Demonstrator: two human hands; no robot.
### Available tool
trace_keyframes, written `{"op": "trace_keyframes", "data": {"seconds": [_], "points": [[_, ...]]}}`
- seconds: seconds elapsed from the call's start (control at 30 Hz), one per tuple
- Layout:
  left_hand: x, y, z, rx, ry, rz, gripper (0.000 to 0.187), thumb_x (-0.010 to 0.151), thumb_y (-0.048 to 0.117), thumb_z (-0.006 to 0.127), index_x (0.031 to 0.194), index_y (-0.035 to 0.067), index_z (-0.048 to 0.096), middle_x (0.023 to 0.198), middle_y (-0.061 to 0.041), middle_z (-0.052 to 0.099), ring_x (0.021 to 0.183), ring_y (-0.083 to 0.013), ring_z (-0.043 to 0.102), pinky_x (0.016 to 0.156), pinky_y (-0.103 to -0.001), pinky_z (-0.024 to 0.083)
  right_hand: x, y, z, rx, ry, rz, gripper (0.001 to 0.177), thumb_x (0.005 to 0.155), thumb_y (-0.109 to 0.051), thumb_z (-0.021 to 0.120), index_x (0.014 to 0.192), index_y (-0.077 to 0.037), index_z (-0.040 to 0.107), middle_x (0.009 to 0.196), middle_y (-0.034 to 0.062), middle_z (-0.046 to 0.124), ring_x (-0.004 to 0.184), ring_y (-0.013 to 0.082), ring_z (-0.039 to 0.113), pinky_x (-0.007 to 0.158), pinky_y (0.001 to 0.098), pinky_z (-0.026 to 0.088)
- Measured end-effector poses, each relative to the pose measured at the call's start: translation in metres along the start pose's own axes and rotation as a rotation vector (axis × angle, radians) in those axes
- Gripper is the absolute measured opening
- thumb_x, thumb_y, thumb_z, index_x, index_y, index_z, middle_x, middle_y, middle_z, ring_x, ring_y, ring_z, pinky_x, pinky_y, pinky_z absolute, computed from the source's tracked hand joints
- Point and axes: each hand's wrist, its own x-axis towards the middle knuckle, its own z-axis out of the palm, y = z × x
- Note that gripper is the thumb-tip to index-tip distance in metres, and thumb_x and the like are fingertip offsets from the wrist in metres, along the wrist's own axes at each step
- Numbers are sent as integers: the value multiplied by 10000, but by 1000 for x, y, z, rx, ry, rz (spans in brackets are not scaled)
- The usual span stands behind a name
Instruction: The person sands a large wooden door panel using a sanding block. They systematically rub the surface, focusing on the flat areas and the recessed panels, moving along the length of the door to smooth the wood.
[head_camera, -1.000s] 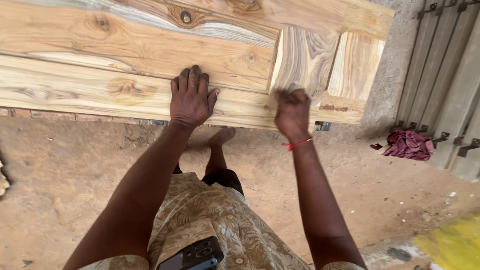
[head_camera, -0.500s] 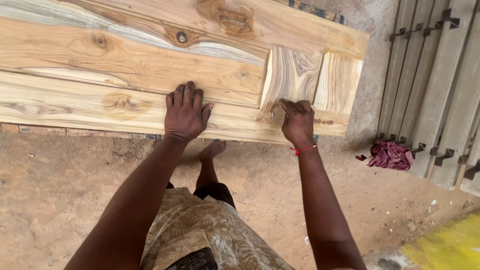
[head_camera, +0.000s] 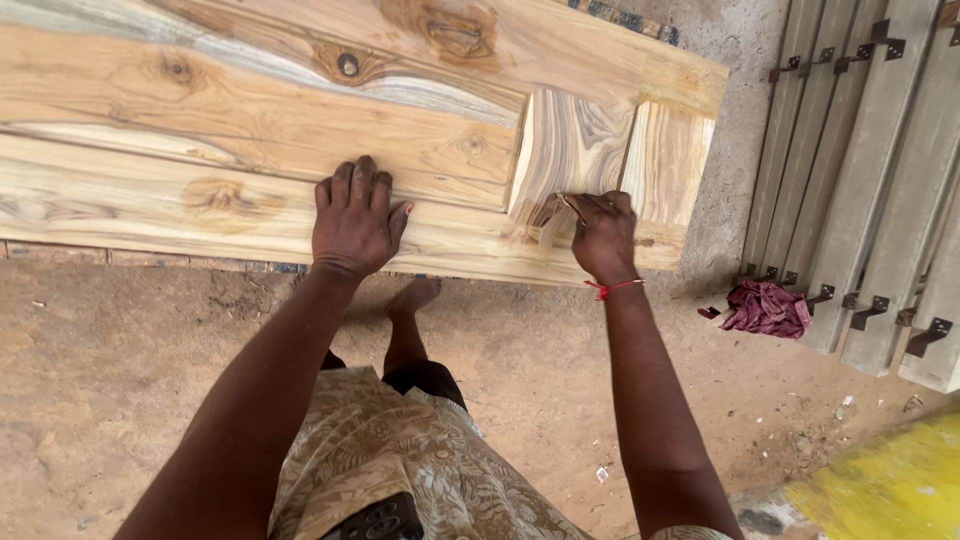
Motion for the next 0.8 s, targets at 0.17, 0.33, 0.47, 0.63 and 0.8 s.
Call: {"op": "trace_keyframes", "data": {"seconds": [0.17,0.33,0.47,0.63,0.8], "points": [[-4,1,2,-34,-20,-22,535,1104,466,479,1368,18,606,1516,-243,492,1360,-406,446,1082,-554,344,-32,-33,5,-10,-138,1,418,911,93,555,1165,-137,794,1121,62,801,951,258,648,868,386,545],[-2,2,2,14,12,-35,560,1066,489,484,1361,33,618,1502,-227,492,1347,-406,447,1073,-564,333,-54,-20,-21,12,-129,-125,345,832,26,596,1047,-148,803,1039,32,811,907,235,653,871,429,552],[-8,2,0,-46,23,-18,524,1109,454,516,1379,15,610,1535,-227,487,1383,-411,448,1120,-559,340,-38,14,-4,103,-117,-2,348,1004,79,554,1156,-122,793,1132,54,804,840,149,640,901,369,557],[-7,5,-2,-25,63,-30,495,1088,437,576,1357,24,623,1506,-223,508,1367,-407,457,1105,-557,350,-72,4,-11,-57,-49,-158,392,783,37,611,1104,-84,800,989,75,799,937,227,630,898,405,507],[-9,10,-3,-11,79,-39,493,1074,448,594,1348,39,638,1493,-217,519,1357,-410,455,1098,-556,349,-51,35,-4,7,-68,23,319,944,43,620,1171,-109,785,1178,62,793,988,218,590,943,396,464]]}}
